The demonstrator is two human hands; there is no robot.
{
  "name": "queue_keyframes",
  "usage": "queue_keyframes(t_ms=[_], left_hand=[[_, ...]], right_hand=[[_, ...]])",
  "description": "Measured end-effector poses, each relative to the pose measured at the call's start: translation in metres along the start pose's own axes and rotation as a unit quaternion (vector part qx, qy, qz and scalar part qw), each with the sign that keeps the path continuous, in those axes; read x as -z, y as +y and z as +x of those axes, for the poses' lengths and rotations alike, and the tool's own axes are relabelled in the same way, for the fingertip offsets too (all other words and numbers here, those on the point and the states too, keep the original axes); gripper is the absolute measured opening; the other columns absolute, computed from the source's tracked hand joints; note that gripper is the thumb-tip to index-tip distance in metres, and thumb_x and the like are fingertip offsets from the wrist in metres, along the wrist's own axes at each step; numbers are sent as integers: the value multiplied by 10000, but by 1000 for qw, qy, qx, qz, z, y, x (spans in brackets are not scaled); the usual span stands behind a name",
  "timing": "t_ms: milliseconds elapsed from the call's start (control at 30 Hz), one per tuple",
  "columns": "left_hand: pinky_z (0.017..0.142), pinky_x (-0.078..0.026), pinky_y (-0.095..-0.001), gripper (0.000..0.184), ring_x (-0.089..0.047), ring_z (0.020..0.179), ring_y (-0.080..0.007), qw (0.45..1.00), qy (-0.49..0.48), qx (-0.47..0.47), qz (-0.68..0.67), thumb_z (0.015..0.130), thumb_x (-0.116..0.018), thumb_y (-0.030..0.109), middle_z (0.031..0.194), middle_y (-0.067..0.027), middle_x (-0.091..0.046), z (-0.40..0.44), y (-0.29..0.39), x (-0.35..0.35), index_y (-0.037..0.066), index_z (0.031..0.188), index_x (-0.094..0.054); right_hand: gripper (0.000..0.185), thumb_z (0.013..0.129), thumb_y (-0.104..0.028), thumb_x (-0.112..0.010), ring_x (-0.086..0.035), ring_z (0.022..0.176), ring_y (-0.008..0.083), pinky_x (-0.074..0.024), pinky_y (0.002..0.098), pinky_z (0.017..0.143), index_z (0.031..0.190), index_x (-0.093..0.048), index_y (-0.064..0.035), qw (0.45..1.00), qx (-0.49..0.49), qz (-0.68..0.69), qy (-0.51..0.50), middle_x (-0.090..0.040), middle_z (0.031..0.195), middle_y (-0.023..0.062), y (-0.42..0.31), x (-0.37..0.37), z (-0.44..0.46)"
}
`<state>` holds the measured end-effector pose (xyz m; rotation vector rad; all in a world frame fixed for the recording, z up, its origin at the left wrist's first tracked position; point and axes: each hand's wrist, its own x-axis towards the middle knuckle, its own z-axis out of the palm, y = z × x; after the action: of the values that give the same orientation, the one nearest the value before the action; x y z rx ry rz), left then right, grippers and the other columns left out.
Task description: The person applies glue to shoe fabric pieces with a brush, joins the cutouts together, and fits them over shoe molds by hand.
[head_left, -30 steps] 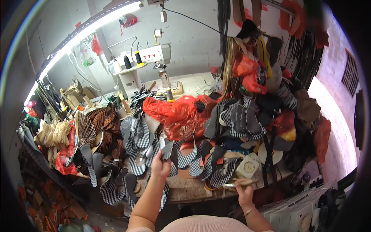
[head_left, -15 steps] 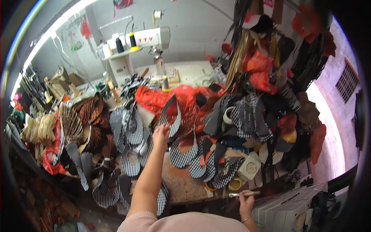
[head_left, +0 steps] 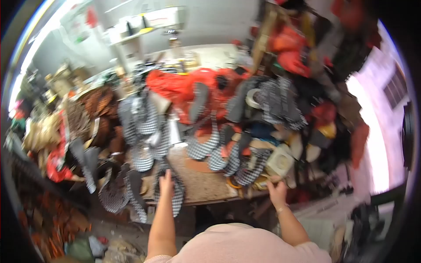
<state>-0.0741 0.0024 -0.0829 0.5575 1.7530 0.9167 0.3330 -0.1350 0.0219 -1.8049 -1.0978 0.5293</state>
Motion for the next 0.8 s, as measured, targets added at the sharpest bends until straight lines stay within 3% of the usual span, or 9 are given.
queue_keyframes(t_ms=[100,167,300,433,533,633,667,767,800], left_hand=[[667,-473,-343,444,-567,768,-202,966,-79,0,-247,801,-625,393,824,-79,-590,49,-23,-15,21,1021,-523],[678,-479,-353,386,-583,770,-210,926,-121,66,-352,818,-592,423,888,-66,-619,25,-4,-20,68,969,-582],[728,-466,-371,433,-558,816,-233,895,-122,112,-414,827,-558,459,940,-80,-598,17,-6,-10,64,1003,-564],[869,-395,-425,489,-476,987,-275,971,-99,35,-213,866,-504,433,1088,-98,-514,47,-37,-10,48,1165,-459],[973,-296,-420,617,-453,1094,-267,927,-24,118,-355,854,-479,504,1247,-119,-468,11,-4,-24,30,1246,-429],[817,-427,-401,642,-527,982,-222,963,-109,-35,-243,805,-582,480,1150,-127,-526,46,-41,-20,-18,1193,-464],[817,-427,-401,642,-527,982,-222,963,-108,-36,-245,805,-582,480,1150,-127,-526,46,-42,-18,-18,1193,-464],[674,-467,-372,636,-565,853,-208,958,-56,4,-280,761,-648,461,1036,-109,-573,37,-26,-18,-27,1140,-498],[638,-466,-352,629,-570,791,-207,981,11,45,-188,738,-662,478,966,-98,-589,17,-5,-17,-23,1091,-518]], right_hand=[[129,769,-70,-647,-543,639,82,-446,229,587,861,-570,-21,998,-2,-3,56,-578,715,22,27,15,0],[135,767,-74,-653,-535,632,71,-438,222,571,857,-569,-18,995,-22,54,85,-573,706,16,32,20,-3],[144,764,-80,-658,-542,629,82,-440,233,569,853,-566,-14,995,-15,43,83,-575,698,25,42,13,-9],[170,744,-90,-674,-563,596,184,-444,269,548,853,-560,-27,992,98,-52,53,-549,751,80,57,-7,-3],[177,721,-71,-678,-592,663,262,-467,317,608,851,-561,-39,997,75,-30,11,-572,822,125,53,-11,-5],[202,712,-67,-678,-587,705,276,-464,327,629,864,-547,-50,992,122,-38,21,-560,824,120,29,2,-10],[215,707,-68,-675,-571,708,296,-463,346,619,876,-543,-66,971,222,-82,33,-550,809,115,47,0,-7],[217,702,-63,-670,-556,775,335,-464,368,663,878,-544,-78,977,198,-73,-30,-554,839,125,48,10,-24],[212,715,-62,-668,-581,707,261,-469,319,630,890,-548,-64,973,219,-77,-2,-573,815,101,47,12,-27]])
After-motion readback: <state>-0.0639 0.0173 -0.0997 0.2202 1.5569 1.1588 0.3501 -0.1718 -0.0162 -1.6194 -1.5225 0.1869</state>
